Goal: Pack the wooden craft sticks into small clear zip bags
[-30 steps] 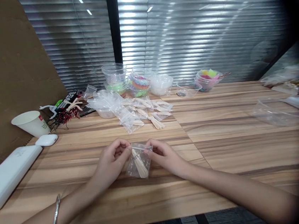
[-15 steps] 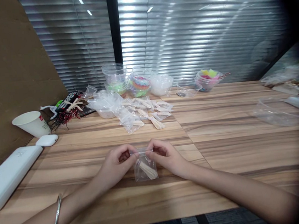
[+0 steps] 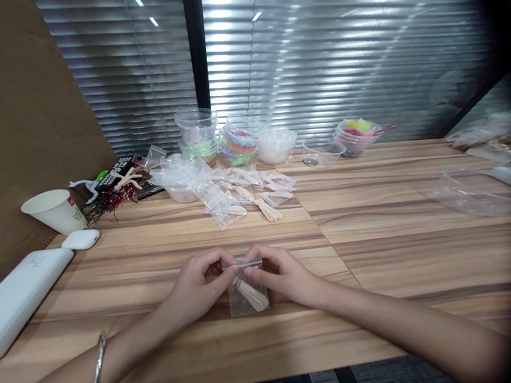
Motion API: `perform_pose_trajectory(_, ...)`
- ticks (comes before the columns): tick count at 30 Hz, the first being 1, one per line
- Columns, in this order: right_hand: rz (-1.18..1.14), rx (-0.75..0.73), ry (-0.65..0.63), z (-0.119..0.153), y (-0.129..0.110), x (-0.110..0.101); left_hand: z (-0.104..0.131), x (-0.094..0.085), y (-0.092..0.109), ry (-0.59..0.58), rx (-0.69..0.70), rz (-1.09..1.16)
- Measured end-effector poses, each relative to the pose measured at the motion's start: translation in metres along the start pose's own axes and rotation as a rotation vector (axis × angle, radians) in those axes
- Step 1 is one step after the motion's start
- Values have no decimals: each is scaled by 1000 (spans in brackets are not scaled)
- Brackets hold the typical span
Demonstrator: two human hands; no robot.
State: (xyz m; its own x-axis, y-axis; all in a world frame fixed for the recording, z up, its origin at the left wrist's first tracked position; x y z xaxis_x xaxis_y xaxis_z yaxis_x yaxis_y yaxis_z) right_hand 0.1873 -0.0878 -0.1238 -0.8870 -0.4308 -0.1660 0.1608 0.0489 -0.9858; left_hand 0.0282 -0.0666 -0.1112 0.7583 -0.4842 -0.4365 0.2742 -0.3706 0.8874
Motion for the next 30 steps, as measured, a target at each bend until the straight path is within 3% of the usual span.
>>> perform_pose_trajectory(11, 71, 8, 21, 0, -2, -1, 0, 3, 5, -87, -27, -33)
perform_pose_trajectory(20, 111, 12, 39, 3, -3, -1, -1, 9, 0, -151, -83, 84)
perform_pose_trajectory(30, 12, 25, 105, -3, 0, -5, -2, 0, 0, -28, -77, 41)
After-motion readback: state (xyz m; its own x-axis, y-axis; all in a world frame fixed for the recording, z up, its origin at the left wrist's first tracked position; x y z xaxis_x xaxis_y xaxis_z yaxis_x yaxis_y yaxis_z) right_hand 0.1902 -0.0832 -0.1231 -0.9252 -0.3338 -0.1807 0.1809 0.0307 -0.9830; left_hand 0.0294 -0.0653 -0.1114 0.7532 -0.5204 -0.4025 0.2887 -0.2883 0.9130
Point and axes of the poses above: each hand's wrist, its own z-axis away from the middle knuckle, its own x-axis out of the palm, y = z × x, the point moved 4 cm from there along -z, towards the middle knuckle, and after that the axes turned 4 degrees about x, right-handed, at the moved point
